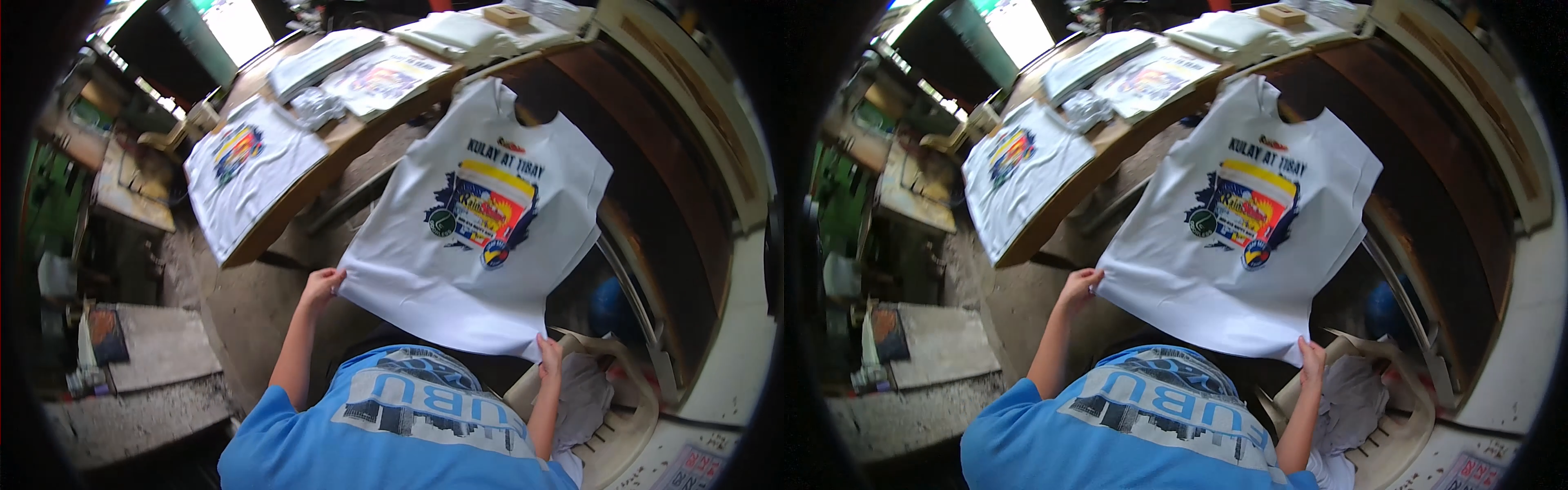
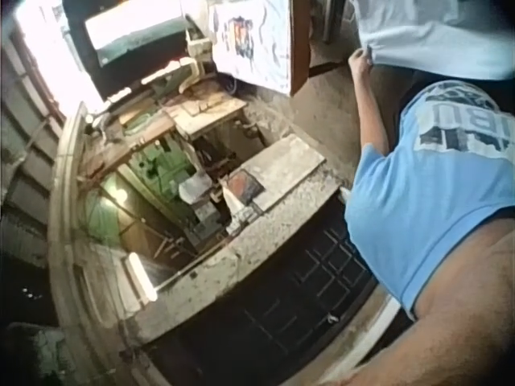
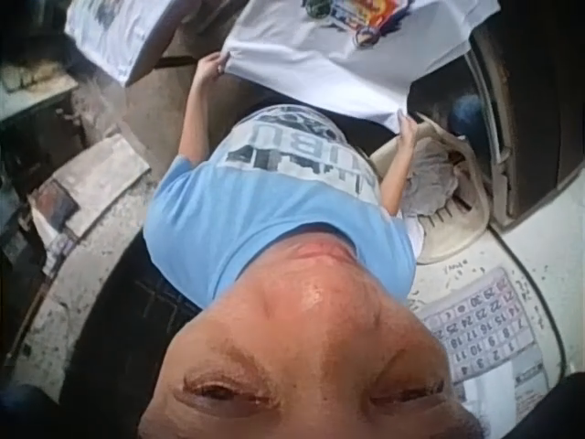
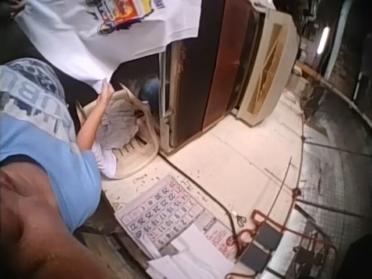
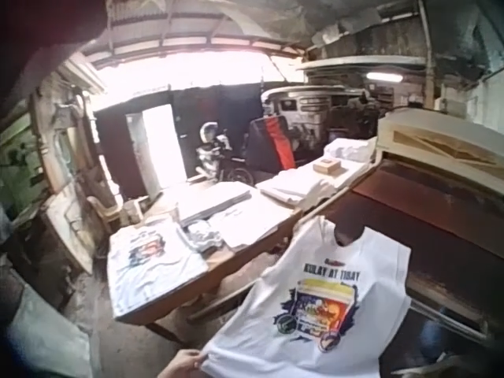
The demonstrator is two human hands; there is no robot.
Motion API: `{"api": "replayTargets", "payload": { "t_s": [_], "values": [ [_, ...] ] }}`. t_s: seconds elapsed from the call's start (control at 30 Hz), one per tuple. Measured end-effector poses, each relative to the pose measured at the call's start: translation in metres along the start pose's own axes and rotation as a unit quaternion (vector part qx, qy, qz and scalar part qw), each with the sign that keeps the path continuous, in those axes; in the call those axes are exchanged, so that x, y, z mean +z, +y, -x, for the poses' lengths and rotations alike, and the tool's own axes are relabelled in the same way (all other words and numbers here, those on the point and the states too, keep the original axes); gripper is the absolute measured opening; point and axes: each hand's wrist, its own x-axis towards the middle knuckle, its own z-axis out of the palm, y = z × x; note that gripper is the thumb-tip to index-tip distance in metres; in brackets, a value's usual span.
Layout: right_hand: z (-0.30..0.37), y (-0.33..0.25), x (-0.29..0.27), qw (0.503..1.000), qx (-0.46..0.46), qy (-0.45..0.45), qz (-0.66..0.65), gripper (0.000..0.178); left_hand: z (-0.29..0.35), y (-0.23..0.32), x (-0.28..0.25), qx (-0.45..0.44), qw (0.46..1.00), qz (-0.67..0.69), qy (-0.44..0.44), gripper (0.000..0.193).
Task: Placing transfer paper on t-shirts and operating a heat press machine to apply designs.
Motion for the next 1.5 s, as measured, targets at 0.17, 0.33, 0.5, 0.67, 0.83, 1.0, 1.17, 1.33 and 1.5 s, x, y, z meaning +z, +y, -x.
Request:
{"api": "replayTargets", "payload": {
  "t_s": [0.17,0.33,0.5,0.67,0.83,1.0,1.17,1.33,1.5],
  "values": [
    [0.0,-0.095,0.052,0.982,-0.147,-0.109,-0.042,0.014,0.035,0.031,-0.059,0.179,0.974,0.102,0.092,0.021],
    [0.022,-0.176,0.132,0.956,-0.216,-0.194,-0.048,0.016,0.065,0.073,-0.119,0.261,0.928,0.224,0.146,0.018],
    [0.047,-0.221,0.247,0.924,-0.253,-0.276,-0.077,0.01,0.093,0.091,-0.207,0.321,0.88,0.27,0.223,0.019],
    [0.087,-0.267,0.383,0.871,-0.301,-0.381,-0.076,0.013,0.136,0.107,-0.305,0.424,0.807,0.296,0.287,0.015],
    [0.115,-0.307,0.485,0.833,-0.32,-0.445,-0.076,0.016,0.179,0.126,-0.373,0.48,0.749,0.277,0.364,0.014],
    [0.132,-0.363,0.559,0.823,-0.351,-0.445,-0.051,0.022,0.194,0.167,-0.415,0.523,0.683,0.242,0.448,0.012],
    [0.124,-0.421,0.691,0.754,-0.35,-0.555,0.046,0.025,0.134,0.22,-0.485,0.458,0.786,0.173,0.377,0.02],
    [0.095,-0.437,0.881,0.79,-0.3,-0.516,0.139,0.023,0.017,0.301,-0.572,0.245,0.872,0.074,0.417,0.012],
    [0.107,-0.486,0.95,0.696,-0.413,-0.576,-0.114,0.02,-0.006,0.406,-0.634,0.597,0.658,0.284,0.362,0.024]
  ]
}}
